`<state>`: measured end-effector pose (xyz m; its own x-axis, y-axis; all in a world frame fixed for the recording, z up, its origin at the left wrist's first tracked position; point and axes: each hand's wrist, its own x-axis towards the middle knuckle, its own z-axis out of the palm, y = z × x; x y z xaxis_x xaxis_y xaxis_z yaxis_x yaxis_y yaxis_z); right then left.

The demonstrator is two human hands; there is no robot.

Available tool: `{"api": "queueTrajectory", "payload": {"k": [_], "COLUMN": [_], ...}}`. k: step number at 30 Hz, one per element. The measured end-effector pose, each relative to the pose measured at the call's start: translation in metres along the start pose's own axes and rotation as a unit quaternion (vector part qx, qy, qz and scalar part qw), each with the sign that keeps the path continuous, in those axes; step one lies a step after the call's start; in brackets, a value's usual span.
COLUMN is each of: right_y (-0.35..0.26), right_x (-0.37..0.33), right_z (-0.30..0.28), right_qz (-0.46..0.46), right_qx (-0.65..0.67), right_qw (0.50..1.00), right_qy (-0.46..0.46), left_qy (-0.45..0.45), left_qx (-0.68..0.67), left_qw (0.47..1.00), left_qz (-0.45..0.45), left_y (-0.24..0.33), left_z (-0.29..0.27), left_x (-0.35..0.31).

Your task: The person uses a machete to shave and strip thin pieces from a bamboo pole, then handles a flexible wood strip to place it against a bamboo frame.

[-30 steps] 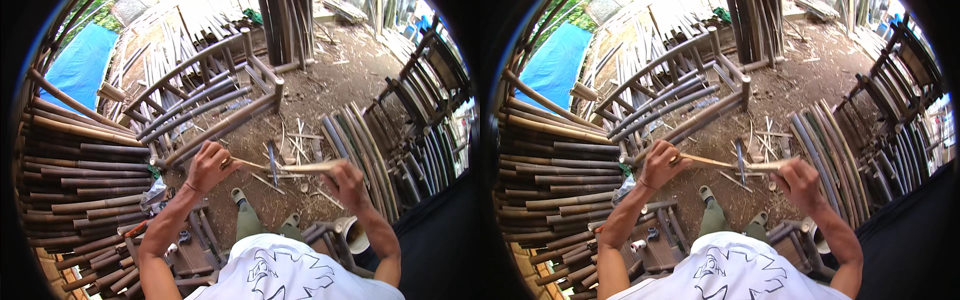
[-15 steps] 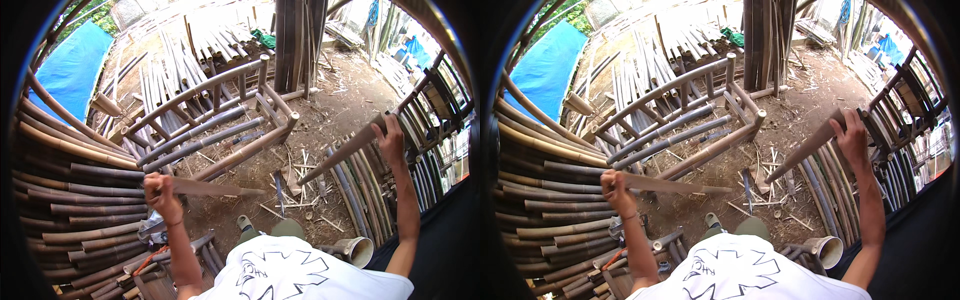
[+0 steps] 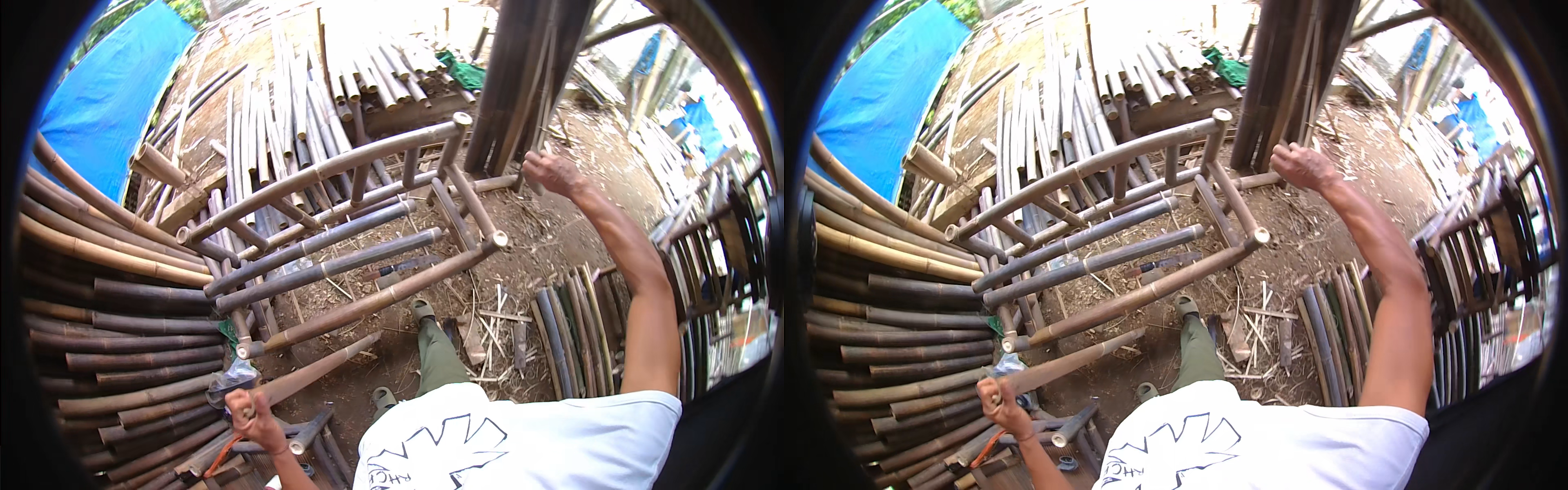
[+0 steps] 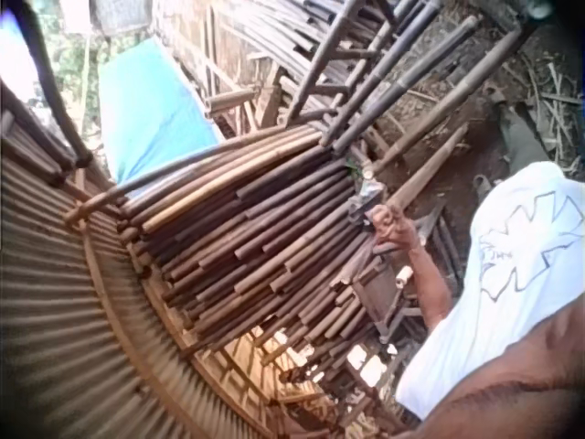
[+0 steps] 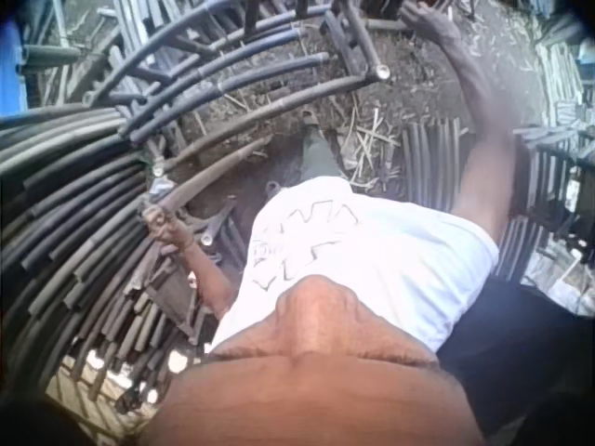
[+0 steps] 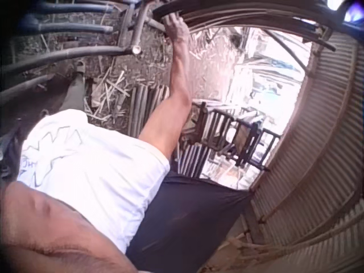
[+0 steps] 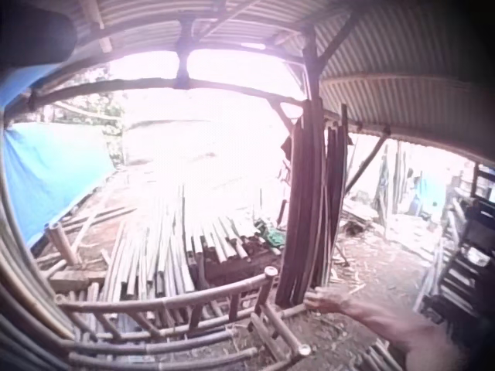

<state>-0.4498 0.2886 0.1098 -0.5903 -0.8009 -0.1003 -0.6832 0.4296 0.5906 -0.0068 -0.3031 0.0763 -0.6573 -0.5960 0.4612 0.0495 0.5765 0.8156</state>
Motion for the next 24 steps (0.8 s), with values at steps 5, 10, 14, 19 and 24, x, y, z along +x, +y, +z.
{"api": "queueTrajectory", "payload": {"k": [5, 10, 14, 19, 24], "right_y": [-0.019, -0.069, -0.118, -0.214, -0.225], "right_x": [0.119, 0.211, 0.226, 0.156, 0.109], "right_z": [0.138, 0.15, 0.119, -0.011, -0.029], "right_qz": [-0.064, -0.151, -0.02, -0.114, -0.019], "right_qx": [0.128, 0.166, 0.312, 0.726, 0.754], "right_qw": [0.98, 0.964, 0.949, 0.676, 0.656], "right_qy": [-0.137, -0.14, -0.048, 0.064, -0.015], "left_qy": [0.035, 0.252, 0.227, 0.253, 0.225], "left_qx": [0.034, -0.038, -0.125, -0.191, -0.219], "left_qw": [0.999, 0.964, 0.961, 0.935, 0.903], "left_qz": [-0.017, -0.076, -0.092, -0.161, -0.292], "left_y": [0.008, 0.094, 0.136, 0.16, 0.103], "left_z": [0.032, 0.029, 0.017, 0.066, 0.081], "left_x": [0.013, 0.068, 0.111, 0.182, 0.222]}}
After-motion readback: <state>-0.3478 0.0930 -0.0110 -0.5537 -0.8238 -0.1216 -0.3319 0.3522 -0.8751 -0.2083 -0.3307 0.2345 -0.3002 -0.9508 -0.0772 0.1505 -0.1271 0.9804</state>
